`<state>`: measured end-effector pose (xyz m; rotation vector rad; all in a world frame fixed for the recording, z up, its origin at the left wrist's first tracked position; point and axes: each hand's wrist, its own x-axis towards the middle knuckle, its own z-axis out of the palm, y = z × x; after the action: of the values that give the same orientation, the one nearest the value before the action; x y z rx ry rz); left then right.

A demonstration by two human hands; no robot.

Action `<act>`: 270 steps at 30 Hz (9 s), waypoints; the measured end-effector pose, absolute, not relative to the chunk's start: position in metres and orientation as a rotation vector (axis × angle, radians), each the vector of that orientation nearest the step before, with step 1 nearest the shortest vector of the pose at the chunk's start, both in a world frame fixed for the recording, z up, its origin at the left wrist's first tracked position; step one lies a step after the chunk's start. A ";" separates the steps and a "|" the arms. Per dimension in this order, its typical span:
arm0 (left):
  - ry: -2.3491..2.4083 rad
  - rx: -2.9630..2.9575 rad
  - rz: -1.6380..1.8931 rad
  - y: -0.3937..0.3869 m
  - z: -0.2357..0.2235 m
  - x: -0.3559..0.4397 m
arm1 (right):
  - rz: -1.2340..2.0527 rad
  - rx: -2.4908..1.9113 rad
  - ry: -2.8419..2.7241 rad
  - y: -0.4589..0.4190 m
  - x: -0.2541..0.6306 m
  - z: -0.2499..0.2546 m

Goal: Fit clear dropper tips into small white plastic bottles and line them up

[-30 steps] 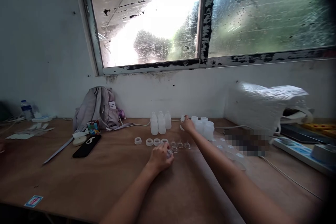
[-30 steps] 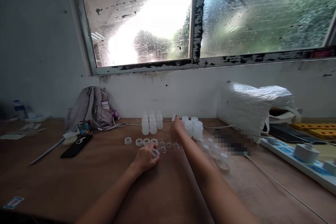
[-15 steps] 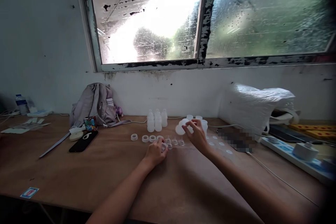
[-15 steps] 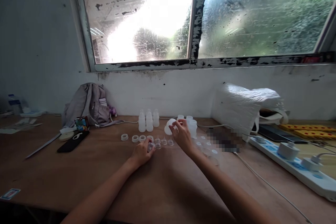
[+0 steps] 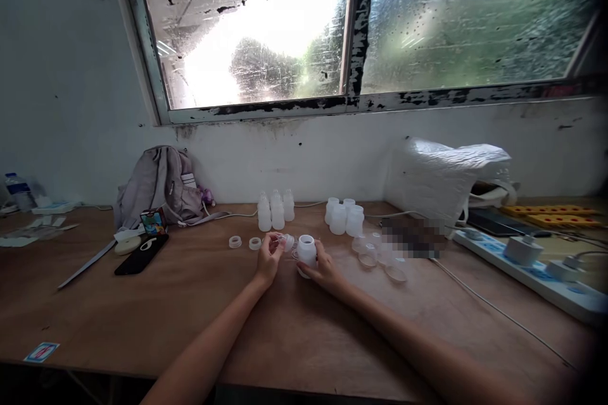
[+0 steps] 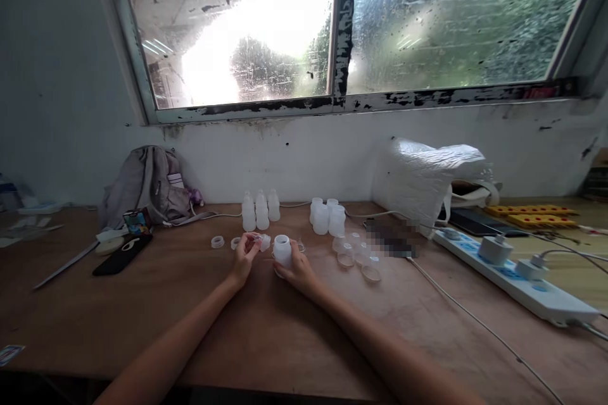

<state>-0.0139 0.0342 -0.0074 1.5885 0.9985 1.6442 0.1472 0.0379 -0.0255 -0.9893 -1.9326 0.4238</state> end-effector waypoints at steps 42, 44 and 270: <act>0.745 1.345 1.337 0.017 0.019 -0.016 | 1.420 -0.805 -1.555 0.001 0.138 0.012; 0.689 1.302 1.324 0.019 0.018 -0.019 | 1.424 -0.831 -1.507 0.002 0.141 0.012; 2.330 2.348 0.745 0.056 -0.028 -0.063 | 0.379 -1.394 -1.730 0.185 0.113 0.002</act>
<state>-0.0628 0.0557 -0.0282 2.3476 2.3299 0.7453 0.1128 0.1854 0.0023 -1.3944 -1.7302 0.3787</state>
